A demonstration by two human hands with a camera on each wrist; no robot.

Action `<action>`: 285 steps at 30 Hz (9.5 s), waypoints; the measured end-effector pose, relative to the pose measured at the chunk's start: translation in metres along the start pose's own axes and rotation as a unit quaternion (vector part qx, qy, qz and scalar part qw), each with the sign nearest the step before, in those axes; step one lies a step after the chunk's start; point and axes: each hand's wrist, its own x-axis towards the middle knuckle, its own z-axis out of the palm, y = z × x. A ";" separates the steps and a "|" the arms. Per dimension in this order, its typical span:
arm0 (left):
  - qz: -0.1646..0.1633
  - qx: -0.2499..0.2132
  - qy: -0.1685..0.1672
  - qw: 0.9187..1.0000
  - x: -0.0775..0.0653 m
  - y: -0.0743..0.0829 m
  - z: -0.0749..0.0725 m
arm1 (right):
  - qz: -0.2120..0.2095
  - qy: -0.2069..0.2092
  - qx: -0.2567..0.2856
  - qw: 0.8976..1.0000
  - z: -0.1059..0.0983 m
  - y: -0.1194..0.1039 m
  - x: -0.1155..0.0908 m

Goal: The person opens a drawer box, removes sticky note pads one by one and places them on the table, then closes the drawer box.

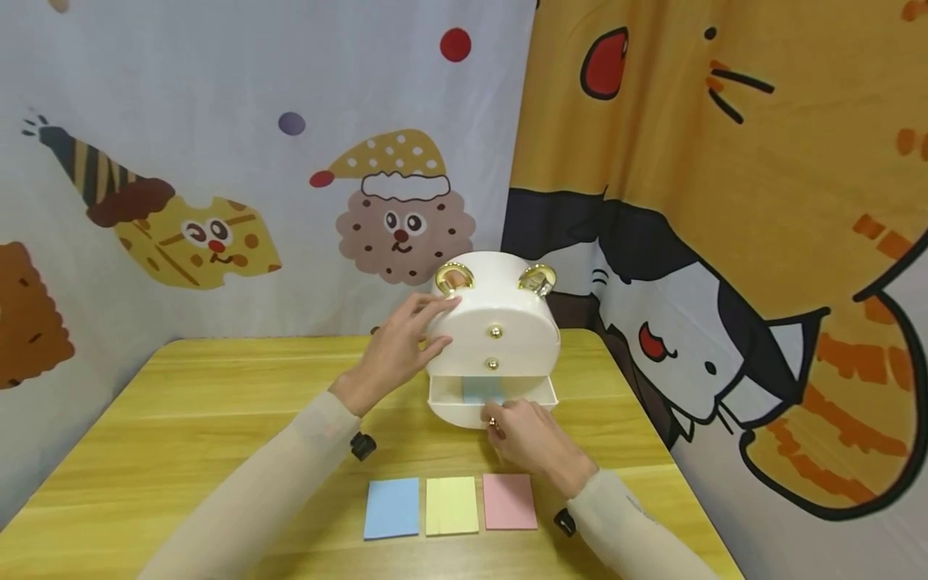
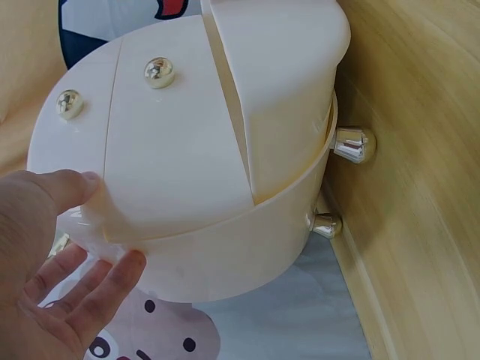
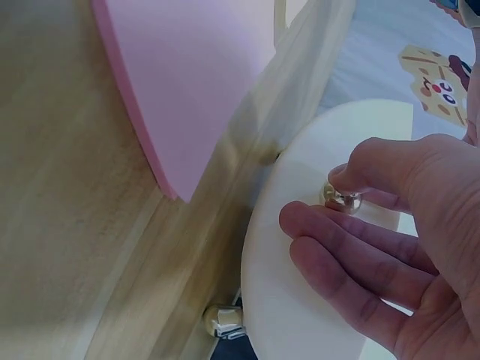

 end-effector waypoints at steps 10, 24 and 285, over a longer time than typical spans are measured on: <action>-0.004 -0.003 -0.001 1.000 -0.001 0.000 0.000 | 0.009 -0.028 0.011 1.000 -0.007 -0.008 -0.008; -0.002 0.000 0.003 1.000 -0.002 0.001 0.001 | 0.004 -0.036 0.005 0.999 -0.011 -0.016 -0.015; 0.008 -0.008 0.016 1.000 -0.004 -0.001 0.004 | -0.168 -0.088 0.026 0.982 -0.083 0.005 0.036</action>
